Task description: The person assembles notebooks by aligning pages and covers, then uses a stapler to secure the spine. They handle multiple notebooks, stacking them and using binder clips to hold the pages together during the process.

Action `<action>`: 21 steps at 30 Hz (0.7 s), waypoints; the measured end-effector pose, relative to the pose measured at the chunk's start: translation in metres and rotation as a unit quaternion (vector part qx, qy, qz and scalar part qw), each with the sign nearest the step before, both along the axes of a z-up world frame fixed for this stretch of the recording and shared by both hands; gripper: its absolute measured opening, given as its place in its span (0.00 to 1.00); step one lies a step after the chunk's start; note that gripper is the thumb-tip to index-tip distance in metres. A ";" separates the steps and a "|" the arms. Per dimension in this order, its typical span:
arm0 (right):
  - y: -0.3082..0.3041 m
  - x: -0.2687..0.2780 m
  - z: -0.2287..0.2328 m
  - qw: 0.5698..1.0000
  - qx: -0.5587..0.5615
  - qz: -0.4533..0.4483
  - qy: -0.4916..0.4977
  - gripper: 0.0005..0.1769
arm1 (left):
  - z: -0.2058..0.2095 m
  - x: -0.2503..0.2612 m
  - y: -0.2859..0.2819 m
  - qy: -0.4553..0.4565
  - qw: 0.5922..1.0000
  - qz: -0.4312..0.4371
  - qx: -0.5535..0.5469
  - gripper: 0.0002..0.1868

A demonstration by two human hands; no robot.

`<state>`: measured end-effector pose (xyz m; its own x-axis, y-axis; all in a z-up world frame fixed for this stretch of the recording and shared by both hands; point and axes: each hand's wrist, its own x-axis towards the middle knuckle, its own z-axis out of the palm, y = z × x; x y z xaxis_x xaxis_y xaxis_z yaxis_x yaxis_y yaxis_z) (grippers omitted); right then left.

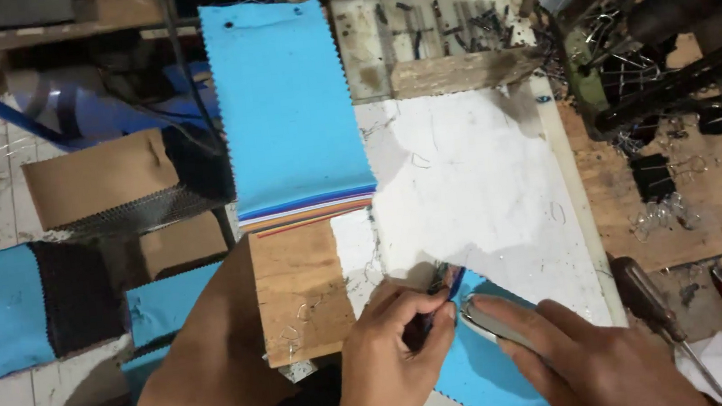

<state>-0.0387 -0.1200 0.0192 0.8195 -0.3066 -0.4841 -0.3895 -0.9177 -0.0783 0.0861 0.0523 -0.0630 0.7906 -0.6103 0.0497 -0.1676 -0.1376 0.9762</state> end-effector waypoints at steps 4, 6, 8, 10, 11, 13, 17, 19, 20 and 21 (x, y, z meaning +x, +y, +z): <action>0.008 -0.004 0.000 0.999 -0.006 -0.011 -0.040 0.34 | -0.002 -0.003 -0.003 -0.017 0.999 0.017 0.033 0.04; 0.010 -0.008 0.000 0.999 -0.021 -0.026 -0.043 0.33 | -0.001 -0.004 -0.003 -0.028 0.999 0.015 0.037 0.05; 0.007 -0.011 -0.003 0.997 -0.012 -0.011 -0.069 0.34 | -0.001 -0.003 -0.003 -0.026 0.998 0.008 0.052 0.05; 0.002 -0.019 -0.015 0.992 -0.025 0.039 -0.114 0.34 | 0.000 -0.004 -0.004 -0.020 0.998 0.010 0.063 0.05; 0.000 -0.022 -0.022 0.983 -0.039 0.088 -0.159 0.34 | 0.001 -0.004 -0.004 -0.015 0.997 0.013 0.072 0.06; -0.001 -0.024 -0.023 0.984 -0.029 0.081 -0.158 0.35 | 0.001 -0.003 -0.004 -0.007 0.997 0.009 0.071 0.05; -0.001 -0.034 -0.038 0.968 -0.030 0.087 -0.233 0.32 | 0.001 -0.006 -0.004 -0.008 0.998 0.024 0.063 0.04; 0.002 -0.029 -0.037 0.960 -0.042 0.092 -0.262 0.31 | 0.002 -0.003 -0.004 0.000 0.998 0.016 0.064 0.05; 0.005 -0.028 -0.035 0.951 -0.051 0.097 -0.289 0.29 | 0.004 -0.004 -0.003 0.011 0.998 0.008 0.068 0.06; 0.004 -0.027 -0.036 0.949 -0.057 0.096 -0.294 0.29 | 0.003 -0.003 -0.003 0.005 0.998 0.007 0.064 0.06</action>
<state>-0.0660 -0.1156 -0.0167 0.9838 -0.1474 0.1016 -0.1342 -0.9828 -0.1270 0.0828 0.0492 -0.0598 0.7990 -0.6004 -0.0348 -0.1558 -0.2626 0.9523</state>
